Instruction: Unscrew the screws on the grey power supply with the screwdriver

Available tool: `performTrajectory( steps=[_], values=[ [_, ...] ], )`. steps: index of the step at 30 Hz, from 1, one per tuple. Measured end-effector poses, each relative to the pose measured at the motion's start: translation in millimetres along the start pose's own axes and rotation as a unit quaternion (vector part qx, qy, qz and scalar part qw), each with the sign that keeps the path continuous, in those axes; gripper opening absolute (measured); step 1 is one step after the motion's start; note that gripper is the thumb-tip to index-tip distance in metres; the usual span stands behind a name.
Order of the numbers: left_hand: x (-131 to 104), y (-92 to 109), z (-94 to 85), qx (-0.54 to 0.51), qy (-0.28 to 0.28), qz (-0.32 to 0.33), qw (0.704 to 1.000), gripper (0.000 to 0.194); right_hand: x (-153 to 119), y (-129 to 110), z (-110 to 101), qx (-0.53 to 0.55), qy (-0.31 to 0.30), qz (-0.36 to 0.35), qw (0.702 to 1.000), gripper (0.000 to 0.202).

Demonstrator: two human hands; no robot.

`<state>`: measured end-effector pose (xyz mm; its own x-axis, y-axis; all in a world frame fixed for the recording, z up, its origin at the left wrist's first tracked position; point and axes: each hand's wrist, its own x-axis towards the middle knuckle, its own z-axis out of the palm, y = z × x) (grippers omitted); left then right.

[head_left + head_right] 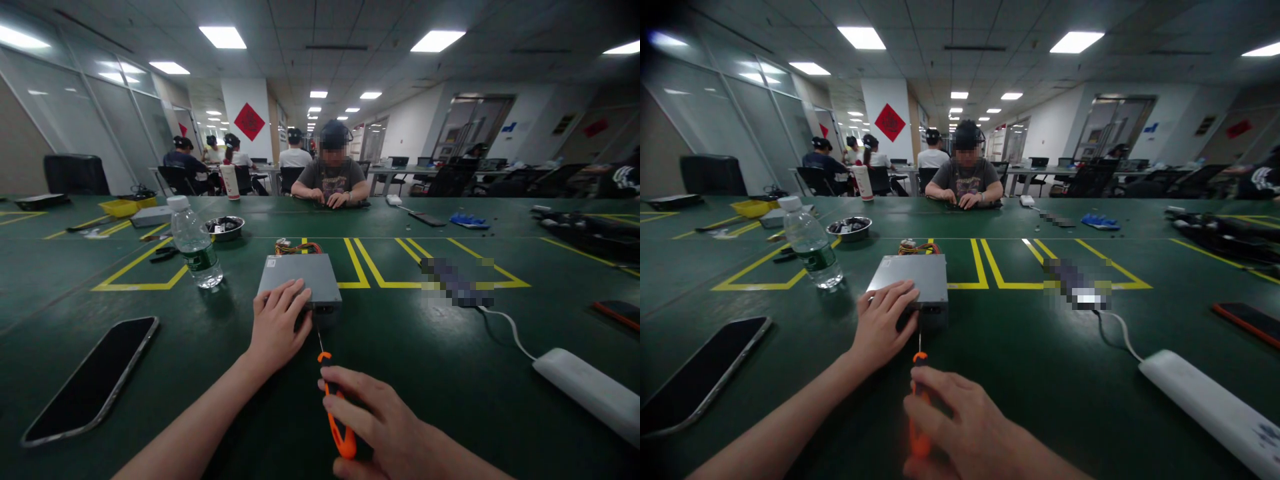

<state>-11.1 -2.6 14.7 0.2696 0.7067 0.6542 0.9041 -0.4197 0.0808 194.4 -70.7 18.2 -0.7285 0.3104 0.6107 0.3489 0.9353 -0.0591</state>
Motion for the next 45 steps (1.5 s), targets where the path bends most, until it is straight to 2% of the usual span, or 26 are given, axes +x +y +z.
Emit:
performTrajectory(
  steps=[3,8,11,15,18,22,26,29,36,39,42,45],
  values=[
    [0.7,0.9,-1.5,-0.005,0.008,-0.003,1.000,0.029,3.9,-2.6,-2.1,-0.027,0.000,-0.022,0.999,0.035],
    [1.2,2.8,-2.6,-0.018,0.004,-0.014,1.000,0.029,0.5,-0.5,3.2,-0.018,0.044,-0.002,0.999,0.041],
    [1.1,2.7,-2.1,-0.018,0.003,-0.022,1.000,0.029,-2.0,1.6,5.2,-0.012,0.030,-0.001,0.999,0.047],
    [1.6,2.3,-2.3,-0.023,-0.001,-0.024,0.999,0.029,3.3,0.8,1.4,-0.031,0.003,-0.025,0.999,0.034],
    [2.0,2.7,-2.8,-0.024,-0.003,-0.023,0.999,0.029,6.2,0.7,0.6,-0.036,0.037,-0.041,0.998,0.031],
    [1.8,2.9,-2.4,-0.025,-0.004,-0.025,0.999,0.029,0.6,2.0,4.1,-0.008,0.081,-0.009,0.997,0.032],
    [1.9,2.7,-2.3,-0.027,0.001,-0.021,0.999,0.029,-2.2,-0.1,1.5,-0.008,0.019,0.010,1.000,0.042],
    [2.4,2.8,-3.1,-0.026,-0.001,-0.019,0.999,0.029,1.6,-2.2,-2.7,-0.029,-0.026,-0.007,0.999,0.034],
    [1.9,3.6,-4.1,-0.019,-0.013,-0.024,0.999,0.029,2.5,0.8,-1.7,0.023,0.022,-0.013,0.999,0.029],
    [1.6,3.8,-4.0,-0.016,-0.017,-0.024,0.999,0.028,4.0,0.6,-3.8,0.043,-0.001,-0.008,0.999,0.036],
    [1.6,3.9,-3.5,-0.016,-0.018,-0.028,0.999,0.028,6.7,-0.3,-4.9,0.036,-0.020,-0.025,0.999,0.032],
    [1.6,3.9,-3.3,-0.016,-0.019,-0.030,0.999,0.028,6.3,0.5,-1.9,0.018,0.004,-0.038,0.999,0.030]
  ],
)
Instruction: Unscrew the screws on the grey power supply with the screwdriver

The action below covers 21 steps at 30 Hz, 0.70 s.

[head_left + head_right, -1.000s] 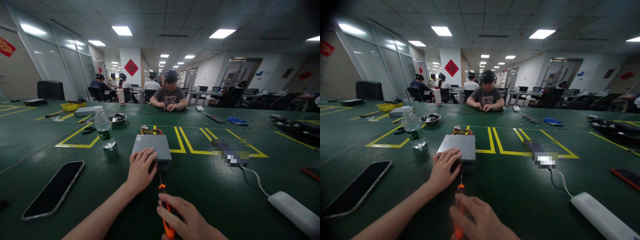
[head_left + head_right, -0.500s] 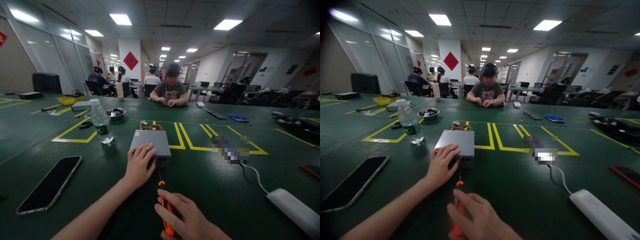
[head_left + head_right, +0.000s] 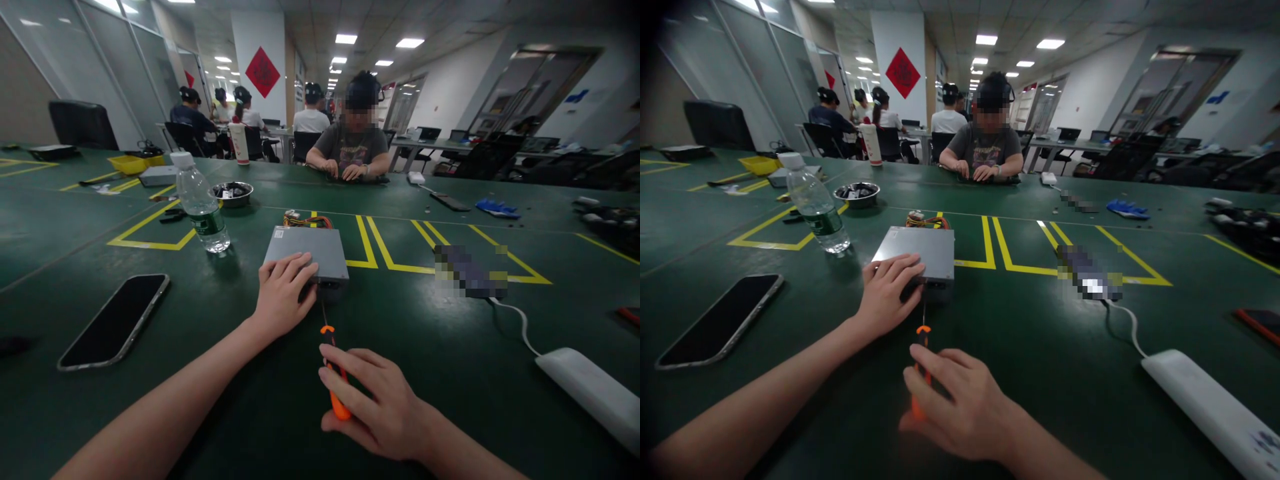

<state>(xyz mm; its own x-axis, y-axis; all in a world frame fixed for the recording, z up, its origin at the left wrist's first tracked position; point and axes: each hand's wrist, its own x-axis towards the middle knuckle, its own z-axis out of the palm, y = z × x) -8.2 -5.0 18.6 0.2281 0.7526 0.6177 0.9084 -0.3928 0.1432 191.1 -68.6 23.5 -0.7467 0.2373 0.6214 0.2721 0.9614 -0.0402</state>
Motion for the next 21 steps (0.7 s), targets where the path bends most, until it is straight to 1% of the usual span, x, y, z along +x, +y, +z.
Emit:
performTrajectory(
  steps=[3,5,8,12,15,21],
  values=[
    [-0.2,-0.3,0.1,0.003,-0.001,0.001,1.000,0.029,-4.3,2.5,2.8,0.009,0.027,0.003,1.000,0.033],
    [-0.2,-0.8,0.2,0.005,-0.001,0.002,1.000,0.029,-8.1,4.0,1.0,0.013,0.042,-0.006,0.999,0.032],
    [0.0,-1.4,-0.1,0.005,-0.003,0.005,1.000,0.029,-13.8,5.3,-8.3,-0.012,0.060,-0.026,0.998,0.025],
    [0.1,-2.0,-0.1,0.005,-0.005,0.008,1.000,0.029,-17.8,7.8,-21.0,-0.041,0.078,-0.013,0.996,0.026],
    [-0.5,-2.6,0.4,0.007,-0.003,0.007,1.000,0.030,-17.4,9.9,-23.7,-0.042,0.079,-0.004,0.996,0.028],
    [-0.9,-3.5,-0.3,0.014,-0.011,0.010,1.000,0.031,-15.4,11.9,-20.6,-0.025,0.068,0.001,0.997,0.029]
  ],
)
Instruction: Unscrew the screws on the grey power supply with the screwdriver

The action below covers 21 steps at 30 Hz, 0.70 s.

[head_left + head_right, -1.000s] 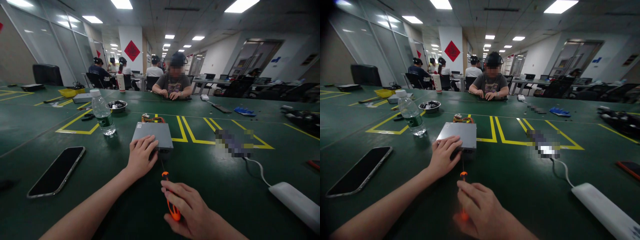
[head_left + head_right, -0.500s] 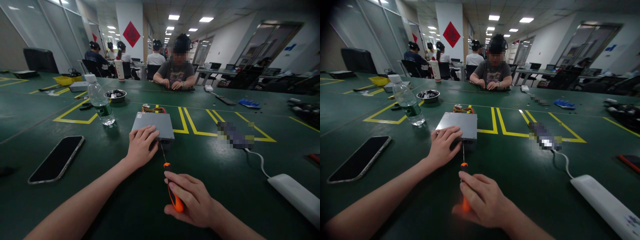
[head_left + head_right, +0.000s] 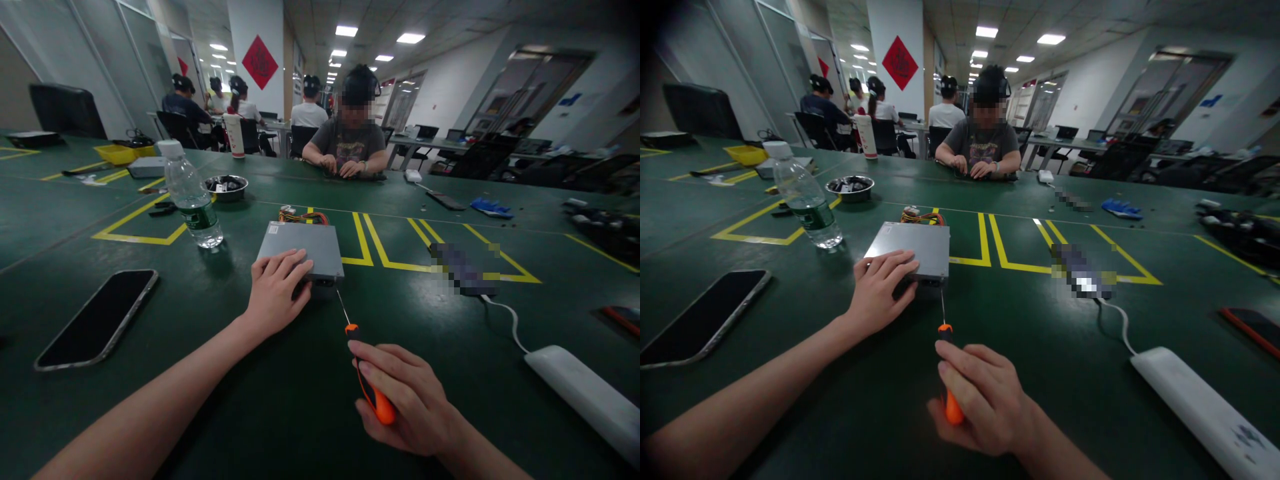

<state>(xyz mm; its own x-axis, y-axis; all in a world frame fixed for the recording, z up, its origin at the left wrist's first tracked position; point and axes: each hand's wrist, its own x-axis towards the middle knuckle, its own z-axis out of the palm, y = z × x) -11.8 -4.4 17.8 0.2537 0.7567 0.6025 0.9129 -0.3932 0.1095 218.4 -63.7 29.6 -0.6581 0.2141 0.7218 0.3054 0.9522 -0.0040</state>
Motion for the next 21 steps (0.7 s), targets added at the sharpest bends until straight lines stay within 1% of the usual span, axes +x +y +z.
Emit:
performTrajectory(
  steps=[11,16,18,21],
  values=[
    [0.9,1.4,-0.6,-0.001,0.005,-0.001,1.000,0.029,0.0,-0.5,-2.2,-0.013,0.001,0.020,1.000,0.031],
    [0.4,1.3,-0.8,-0.003,0.005,0.000,1.000,0.029,-1.6,0.0,-1.2,-0.017,-0.001,0.014,1.000,0.030],
    [0.4,1.3,-0.3,-0.004,0.009,-0.001,1.000,0.029,-1.7,-1.2,-0.6,-0.013,-0.011,0.008,1.000,0.033],
    [0.6,1.2,0.2,-0.008,0.014,0.000,1.000,0.029,-0.3,-4.3,-0.8,-0.020,-0.055,-0.001,0.998,0.033]
  ],
)
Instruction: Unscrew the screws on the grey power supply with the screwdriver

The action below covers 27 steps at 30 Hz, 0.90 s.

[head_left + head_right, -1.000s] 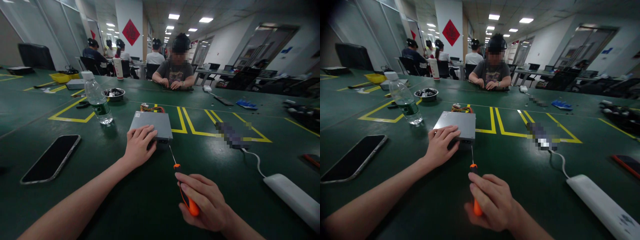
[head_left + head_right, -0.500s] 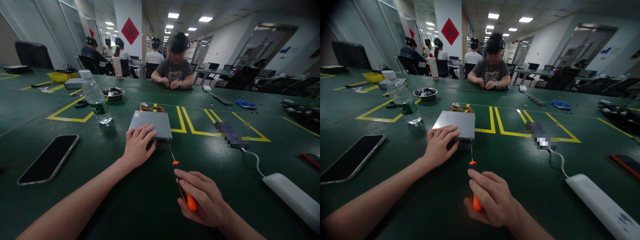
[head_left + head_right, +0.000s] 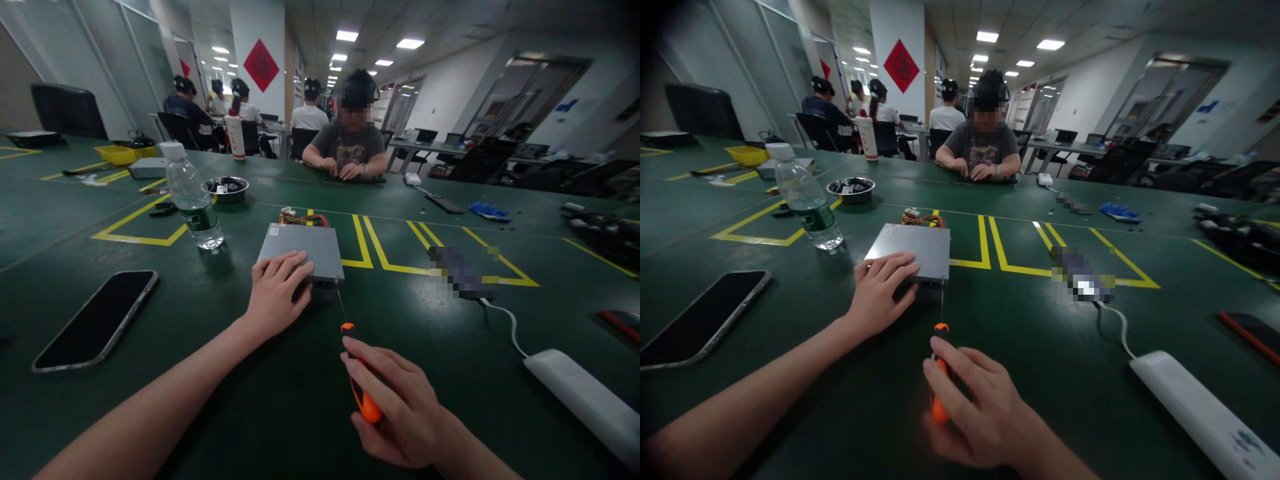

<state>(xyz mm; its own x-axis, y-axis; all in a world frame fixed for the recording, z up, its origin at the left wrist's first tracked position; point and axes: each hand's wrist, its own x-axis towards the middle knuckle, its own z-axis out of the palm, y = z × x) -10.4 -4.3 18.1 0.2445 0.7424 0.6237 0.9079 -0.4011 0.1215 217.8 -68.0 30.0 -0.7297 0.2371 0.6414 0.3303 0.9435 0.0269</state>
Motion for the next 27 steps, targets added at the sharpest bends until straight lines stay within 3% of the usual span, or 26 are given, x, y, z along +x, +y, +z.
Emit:
performTrajectory(
  steps=[3,8,17,22,27],
  values=[
    [0.2,-0.4,0.2,-0.003,-0.003,0.002,1.000,0.029,2.5,-3.9,-1.0,-0.039,-0.028,-0.009,0.999,0.026],
    [0.1,-1.2,0.7,-0.003,-0.001,0.004,1.000,0.029,7.8,-14.8,-0.9,-0.099,0.020,0.015,0.995,0.012],
    [-0.2,-1.2,1.2,-0.013,0.003,0.001,1.000,0.029,11.3,-46.7,14.8,-0.175,0.043,0.243,0.953,0.020],
    [-0.3,-0.5,-1.0,-0.021,0.008,0.004,1.000,0.028,11.2,-57.4,30.8,-0.158,0.090,0.293,0.939,0.023],
    [-0.2,-0.7,-1.0,-0.020,0.010,0.003,1.000,0.028,11.8,-56.3,28.4,-0.194,0.120,0.350,0.909,0.017]
  ],
)
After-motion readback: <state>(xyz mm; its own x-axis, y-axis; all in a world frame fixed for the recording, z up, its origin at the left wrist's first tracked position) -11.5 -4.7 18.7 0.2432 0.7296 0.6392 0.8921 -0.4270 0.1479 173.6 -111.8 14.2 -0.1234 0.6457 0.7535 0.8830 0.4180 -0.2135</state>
